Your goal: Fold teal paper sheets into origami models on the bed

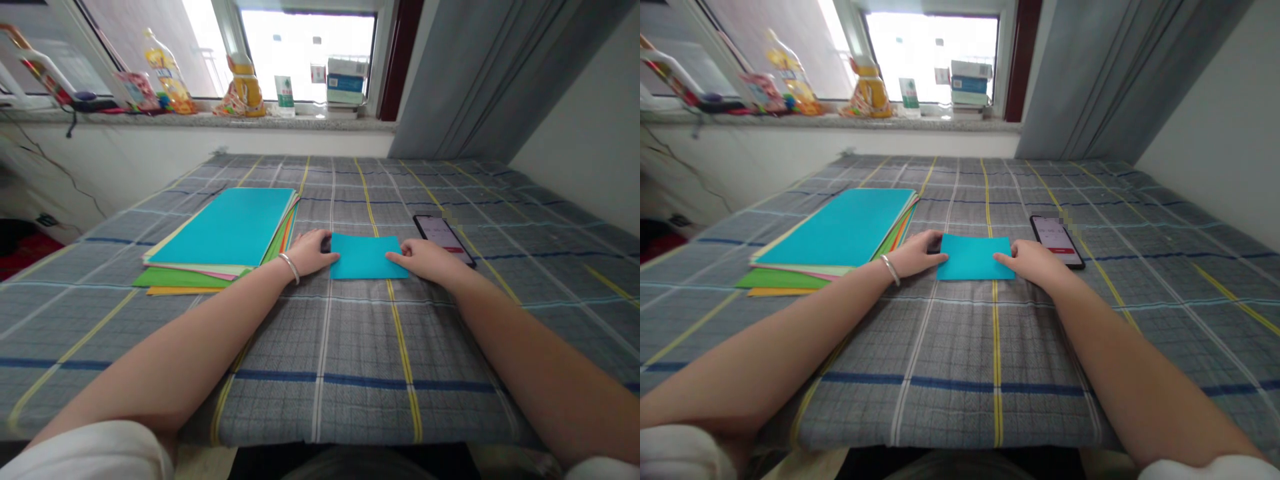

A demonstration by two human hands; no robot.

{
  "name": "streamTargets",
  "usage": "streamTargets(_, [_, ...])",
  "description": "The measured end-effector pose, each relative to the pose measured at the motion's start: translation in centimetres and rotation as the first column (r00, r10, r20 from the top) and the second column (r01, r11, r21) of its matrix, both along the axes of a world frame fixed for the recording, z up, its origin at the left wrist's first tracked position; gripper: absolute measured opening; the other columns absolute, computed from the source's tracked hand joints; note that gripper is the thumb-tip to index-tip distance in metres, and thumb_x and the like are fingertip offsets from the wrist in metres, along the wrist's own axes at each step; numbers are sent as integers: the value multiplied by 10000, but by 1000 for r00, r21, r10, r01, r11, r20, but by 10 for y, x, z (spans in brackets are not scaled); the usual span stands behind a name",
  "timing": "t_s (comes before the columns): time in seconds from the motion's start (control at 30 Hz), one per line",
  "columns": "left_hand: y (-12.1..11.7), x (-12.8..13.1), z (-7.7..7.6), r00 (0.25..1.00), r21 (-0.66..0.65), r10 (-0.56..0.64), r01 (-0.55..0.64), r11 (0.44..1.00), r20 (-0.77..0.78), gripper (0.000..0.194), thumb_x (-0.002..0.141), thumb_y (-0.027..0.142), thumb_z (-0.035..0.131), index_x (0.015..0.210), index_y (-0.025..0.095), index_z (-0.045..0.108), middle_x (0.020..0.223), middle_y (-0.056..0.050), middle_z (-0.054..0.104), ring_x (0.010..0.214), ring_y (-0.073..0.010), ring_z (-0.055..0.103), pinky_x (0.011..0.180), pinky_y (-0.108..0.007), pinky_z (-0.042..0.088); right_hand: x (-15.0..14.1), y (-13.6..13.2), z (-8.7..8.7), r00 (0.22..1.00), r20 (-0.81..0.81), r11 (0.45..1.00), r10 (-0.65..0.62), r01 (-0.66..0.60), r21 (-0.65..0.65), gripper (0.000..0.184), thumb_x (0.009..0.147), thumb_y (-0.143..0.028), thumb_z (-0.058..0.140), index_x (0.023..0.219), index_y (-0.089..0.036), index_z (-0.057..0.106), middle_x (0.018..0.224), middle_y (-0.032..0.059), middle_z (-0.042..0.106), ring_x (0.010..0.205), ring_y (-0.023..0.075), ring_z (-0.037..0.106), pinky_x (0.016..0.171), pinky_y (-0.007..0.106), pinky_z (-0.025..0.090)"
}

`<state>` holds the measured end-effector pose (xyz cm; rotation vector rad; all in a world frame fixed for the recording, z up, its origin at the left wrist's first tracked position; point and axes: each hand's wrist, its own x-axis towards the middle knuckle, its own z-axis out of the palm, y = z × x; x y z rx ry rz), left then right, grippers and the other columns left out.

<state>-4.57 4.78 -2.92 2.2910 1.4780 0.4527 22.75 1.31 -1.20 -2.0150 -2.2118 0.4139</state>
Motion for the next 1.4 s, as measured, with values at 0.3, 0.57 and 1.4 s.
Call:
streamTargets(0.3, [2, 12, -8, 659, -56, 69, -41, 998, 749, 308, 744, 235, 669, 1026, 183, 555, 803, 4, 659, 738, -137, 638, 714, -275, 512, -5, 7, -22, 799, -599, 988, 50, 46, 145, 268, 810, -378, 631, 1019, -248, 525, 992, 61, 712, 882, 238, 668, 698, 359, 523])
streamTargets(0.57, [-4, 14, -2, 570, 20, 12, -51, 999, 821, 303, 754, 290, 683, 1030, 181, 622, 805, 3, 630, 743, -126, 598, 681, -241, 481, -15, 9, -23, 508, -859, 994, 61, 50, 100, 296, 747, -281, 670, 1017, -246, 556, 1047, 56, 730, 912, 224, 699, 857, 431, 556])
streamTargets(1.4, [-14, 4, -3, 839, 404, -529, 532, 744, -129, 317, 805, 71, 594, 1100, 180, 632, 1340, -80, 619, 1222, -216, 600, 1052, -385, 482, 1, 11, -28, 763, -581, 918, 284, -43, 393, 123, 710, -150, 604, 795, -233, 637, 1072, 56, 744, 1105, 270, 659, 994, 479, 464])
